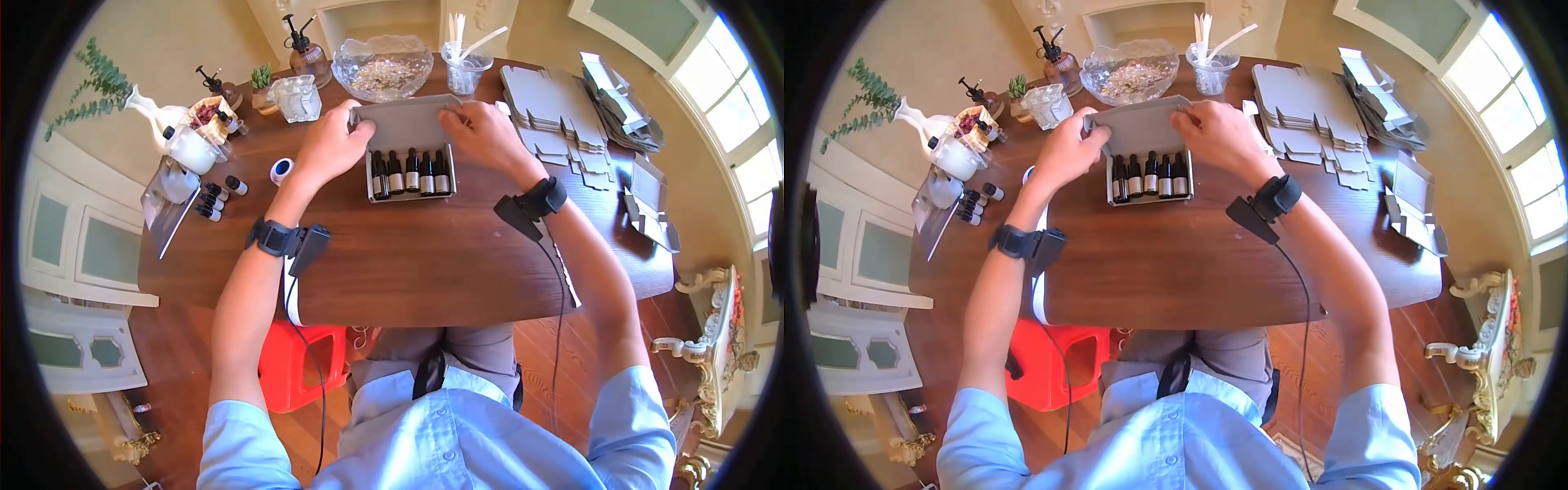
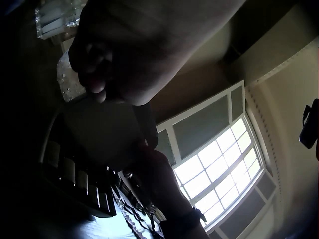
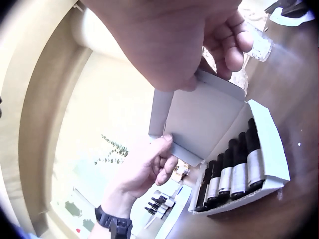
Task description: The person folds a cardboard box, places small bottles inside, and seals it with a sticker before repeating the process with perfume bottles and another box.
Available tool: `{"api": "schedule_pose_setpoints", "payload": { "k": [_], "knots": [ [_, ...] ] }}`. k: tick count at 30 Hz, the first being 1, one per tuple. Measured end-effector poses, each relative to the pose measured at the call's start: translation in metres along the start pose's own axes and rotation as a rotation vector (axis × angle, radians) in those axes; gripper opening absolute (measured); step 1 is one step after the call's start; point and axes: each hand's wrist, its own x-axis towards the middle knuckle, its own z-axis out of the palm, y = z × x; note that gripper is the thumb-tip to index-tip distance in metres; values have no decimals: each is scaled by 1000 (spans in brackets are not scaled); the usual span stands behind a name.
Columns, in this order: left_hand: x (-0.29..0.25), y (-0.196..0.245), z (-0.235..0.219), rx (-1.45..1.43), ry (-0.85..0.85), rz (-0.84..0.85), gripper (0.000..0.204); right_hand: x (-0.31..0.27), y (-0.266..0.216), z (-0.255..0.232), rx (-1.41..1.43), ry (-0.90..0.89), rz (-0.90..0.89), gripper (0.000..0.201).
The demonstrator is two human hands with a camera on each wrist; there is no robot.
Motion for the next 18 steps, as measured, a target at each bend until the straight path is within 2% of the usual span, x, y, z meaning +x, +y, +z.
{"api": "schedule_pose_setpoints", "payload": {
  "k": [1, 2, 3, 5, 6, 8, 11, 14, 18],
  "knots": [
    [-3, 10, -10, -137, -165, -158, 32, 1, -3, -4, -145, -51, 20, 43],
    [-5, 15, -15, -140, -165, -155, 32, 4, 5, 1, -89, -6, -40, 40],
    [-8, 18, -20, -170, -183, -172, 34, 4, 8, 2, -93, -4, -39, 40],
    [-11, 19, -24, -202, -202, -188, 36, 3, 8, 3, 131, -29, -83, 35],
    [-12, 19, -25, -192, -228, -184, 36, 2, 8, 4, 129, -31, -84, 35],
    [-15, 17, -25, -183, -254, -179, 36, 0, 0, 3, 401, -137, 110, 25],
    [-19, 13, -22, -178, -312, -211, 33, -6, -10, -2, 434, -118, 158, 17],
    [-26, 11, -20, -236, -322, -196, 30, -13, 0, 3, 342, -138, 64, 29],
    [-30, 10, -21, -255, -321, -194, 26, -17, -2, -1, 175, -186, -9, 26]
  ]
}}
